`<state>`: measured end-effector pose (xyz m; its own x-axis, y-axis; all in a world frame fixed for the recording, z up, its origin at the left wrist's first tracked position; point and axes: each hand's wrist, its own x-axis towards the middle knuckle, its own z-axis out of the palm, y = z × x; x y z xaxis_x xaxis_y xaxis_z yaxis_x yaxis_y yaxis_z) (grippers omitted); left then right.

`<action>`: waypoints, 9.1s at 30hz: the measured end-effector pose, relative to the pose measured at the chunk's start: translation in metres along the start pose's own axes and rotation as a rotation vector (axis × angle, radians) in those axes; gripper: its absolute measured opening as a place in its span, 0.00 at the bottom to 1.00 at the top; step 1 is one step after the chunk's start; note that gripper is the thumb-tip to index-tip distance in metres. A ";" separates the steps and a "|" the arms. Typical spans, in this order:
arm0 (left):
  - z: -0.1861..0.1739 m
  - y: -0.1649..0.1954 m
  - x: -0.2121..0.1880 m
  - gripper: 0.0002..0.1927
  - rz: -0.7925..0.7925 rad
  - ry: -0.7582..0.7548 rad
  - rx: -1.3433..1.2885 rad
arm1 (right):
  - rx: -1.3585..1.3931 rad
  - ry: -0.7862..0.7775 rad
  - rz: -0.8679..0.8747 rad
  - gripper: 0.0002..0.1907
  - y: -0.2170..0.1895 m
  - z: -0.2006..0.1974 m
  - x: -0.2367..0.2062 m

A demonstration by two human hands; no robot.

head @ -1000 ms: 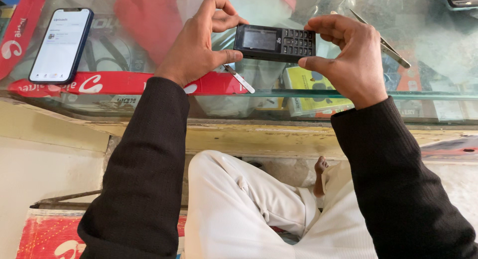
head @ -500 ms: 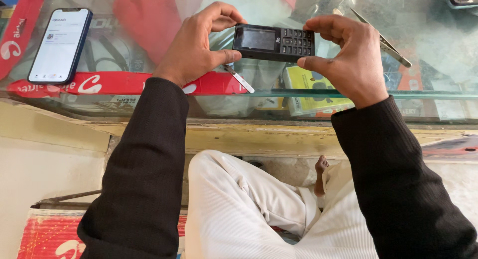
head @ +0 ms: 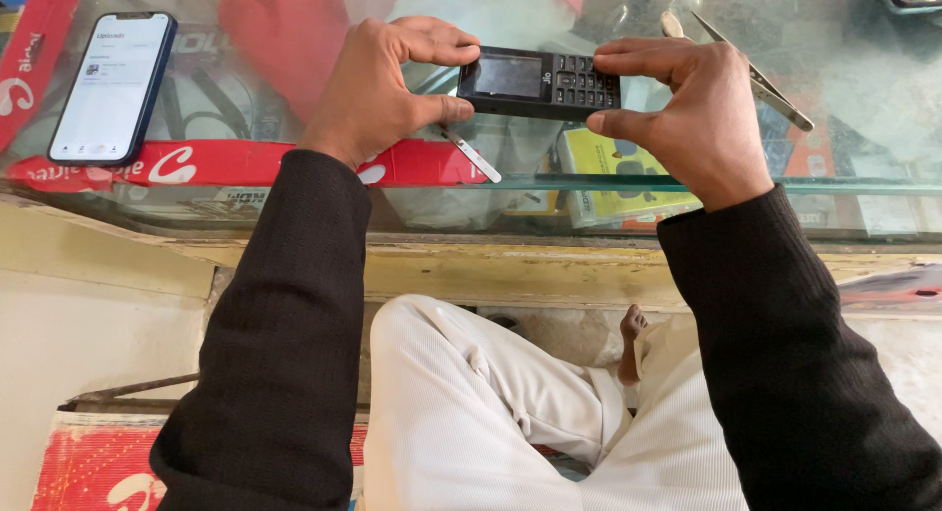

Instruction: The person cleans the inside of a phone housing with a toothbrush, then assembles a feature phone by placing the motherboard into the housing and snapping the front cover on. The person presses the keypad buttons to test the assembly.

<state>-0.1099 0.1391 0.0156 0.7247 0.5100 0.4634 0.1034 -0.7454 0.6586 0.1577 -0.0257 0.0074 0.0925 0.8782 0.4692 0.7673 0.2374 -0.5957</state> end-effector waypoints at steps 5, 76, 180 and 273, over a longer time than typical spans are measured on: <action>0.002 -0.006 -0.001 0.25 -0.015 -0.013 -0.026 | -0.007 -0.017 0.011 0.25 -0.004 -0.002 0.001; 0.012 0.018 -0.013 0.16 0.199 0.131 0.290 | -0.088 0.098 -0.154 0.11 -0.031 0.011 -0.010; 0.007 0.019 -0.013 0.14 -0.240 0.117 -0.263 | 0.456 -0.093 0.126 0.18 -0.024 0.012 0.010; 0.008 0.014 -0.013 0.29 0.078 0.169 -0.208 | 0.266 -0.066 -0.157 0.18 -0.028 0.016 0.011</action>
<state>-0.1130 0.1184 0.0142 0.5996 0.5318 0.5980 -0.1029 -0.6898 0.7167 0.1271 -0.0161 0.0187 -0.0623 0.8453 0.5307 0.5749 0.4651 -0.6732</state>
